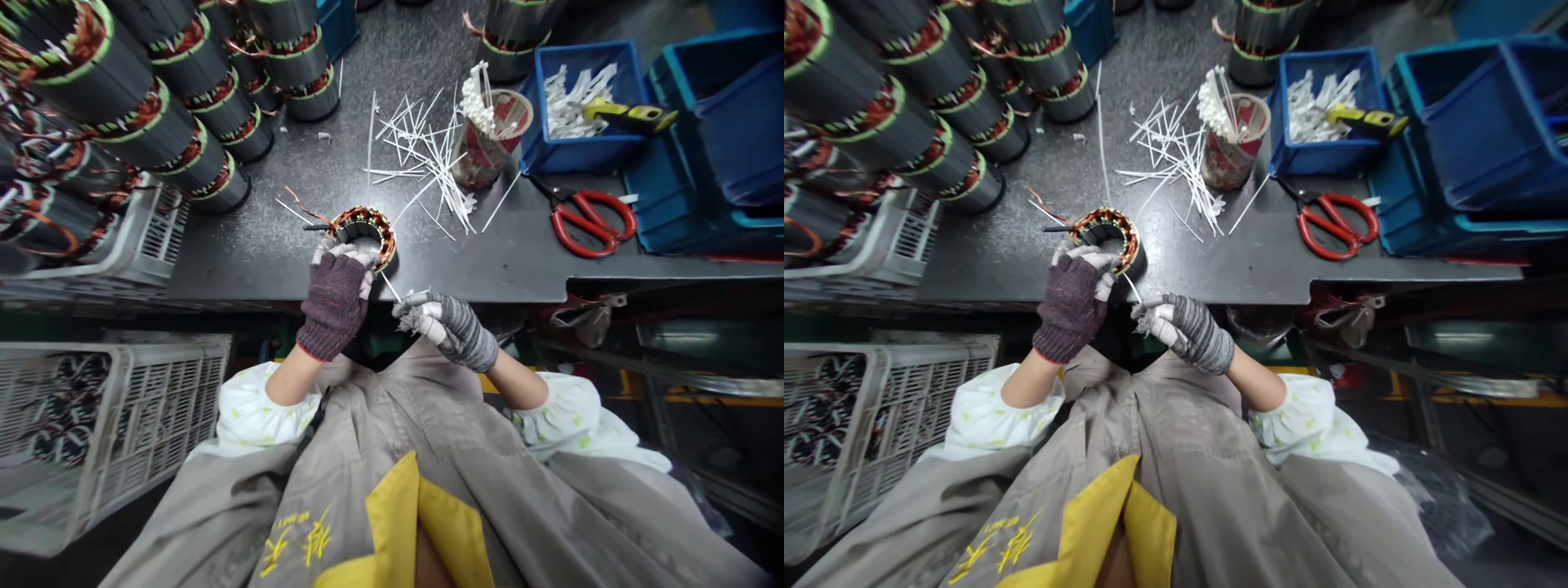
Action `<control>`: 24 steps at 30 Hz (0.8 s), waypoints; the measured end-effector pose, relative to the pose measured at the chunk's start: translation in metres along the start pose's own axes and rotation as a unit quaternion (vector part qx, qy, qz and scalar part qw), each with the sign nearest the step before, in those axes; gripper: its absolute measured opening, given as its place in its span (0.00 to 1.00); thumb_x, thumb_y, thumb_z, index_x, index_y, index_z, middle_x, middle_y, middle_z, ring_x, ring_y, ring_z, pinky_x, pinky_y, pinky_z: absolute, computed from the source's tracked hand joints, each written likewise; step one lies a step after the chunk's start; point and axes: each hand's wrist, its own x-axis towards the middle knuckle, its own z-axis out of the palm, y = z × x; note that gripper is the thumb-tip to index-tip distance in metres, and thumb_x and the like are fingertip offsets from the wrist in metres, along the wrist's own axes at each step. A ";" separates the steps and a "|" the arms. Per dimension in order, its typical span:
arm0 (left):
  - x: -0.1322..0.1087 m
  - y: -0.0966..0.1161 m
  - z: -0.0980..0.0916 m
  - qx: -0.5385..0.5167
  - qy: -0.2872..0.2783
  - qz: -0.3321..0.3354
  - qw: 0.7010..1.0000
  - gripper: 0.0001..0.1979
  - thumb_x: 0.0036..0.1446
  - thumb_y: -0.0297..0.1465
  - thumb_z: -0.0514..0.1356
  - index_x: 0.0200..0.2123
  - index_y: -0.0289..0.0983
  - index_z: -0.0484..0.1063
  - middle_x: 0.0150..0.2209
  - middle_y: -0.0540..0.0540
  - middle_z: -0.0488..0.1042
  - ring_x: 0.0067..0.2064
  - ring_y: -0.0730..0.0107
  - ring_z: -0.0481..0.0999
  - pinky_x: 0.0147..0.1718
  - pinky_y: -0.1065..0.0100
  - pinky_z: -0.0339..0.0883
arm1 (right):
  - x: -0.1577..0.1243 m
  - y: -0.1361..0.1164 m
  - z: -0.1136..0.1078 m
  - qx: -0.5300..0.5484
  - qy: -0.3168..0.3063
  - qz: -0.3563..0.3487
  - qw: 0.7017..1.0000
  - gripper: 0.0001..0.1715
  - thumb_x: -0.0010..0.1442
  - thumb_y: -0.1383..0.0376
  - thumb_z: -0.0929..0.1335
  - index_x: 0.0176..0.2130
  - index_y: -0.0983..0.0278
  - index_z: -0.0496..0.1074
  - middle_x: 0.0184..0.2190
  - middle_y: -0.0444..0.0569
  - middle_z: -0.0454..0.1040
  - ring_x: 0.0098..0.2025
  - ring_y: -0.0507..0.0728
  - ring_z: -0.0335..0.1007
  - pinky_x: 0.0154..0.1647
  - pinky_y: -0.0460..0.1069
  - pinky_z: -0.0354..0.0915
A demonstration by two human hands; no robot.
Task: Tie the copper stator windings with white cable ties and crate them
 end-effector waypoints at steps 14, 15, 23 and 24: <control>0.000 0.002 0.000 -0.033 0.003 -0.019 0.999 0.14 0.72 0.32 0.53 0.54 0.41 0.75 0.50 0.43 0.82 0.60 0.55 0.78 0.71 0.42 0.59 | -0.006 0.007 0.012 -0.024 0.029 0.027 0.999 0.22 0.79 0.58 0.62 0.40 0.61 0.80 0.42 0.52 0.85 0.44 0.55 0.83 0.49 0.50 0.79; 0.000 0.003 0.000 -0.034 0.007 -0.015 0.999 0.14 0.72 0.32 0.53 0.54 0.40 0.75 0.50 0.43 0.82 0.60 0.55 0.78 0.71 0.42 0.59 | -0.001 0.009 0.012 -0.025 0.025 0.025 0.999 0.22 0.79 0.57 0.61 0.41 0.61 0.80 0.43 0.52 0.85 0.45 0.55 0.83 0.50 0.51 0.79; 0.000 0.007 0.000 -0.034 0.034 -0.021 0.999 0.14 0.70 0.30 0.54 0.54 0.38 0.75 0.51 0.41 0.82 0.61 0.53 0.78 0.72 0.42 0.59 | 0.032 0.012 0.005 -0.050 0.065 0.009 0.997 0.26 0.78 0.51 0.61 0.39 0.61 0.80 0.45 0.53 0.84 0.46 0.57 0.83 0.51 0.52 0.78; -0.001 0.006 0.000 -0.042 0.032 -0.018 0.998 0.14 0.69 0.29 0.54 0.54 0.39 0.75 0.50 0.41 0.82 0.61 0.53 0.78 0.72 0.42 0.59 | 0.028 0.007 0.002 -0.057 0.066 0.014 0.996 0.26 0.78 0.51 0.61 0.38 0.60 0.80 0.43 0.52 0.84 0.45 0.57 0.83 0.51 0.52 0.78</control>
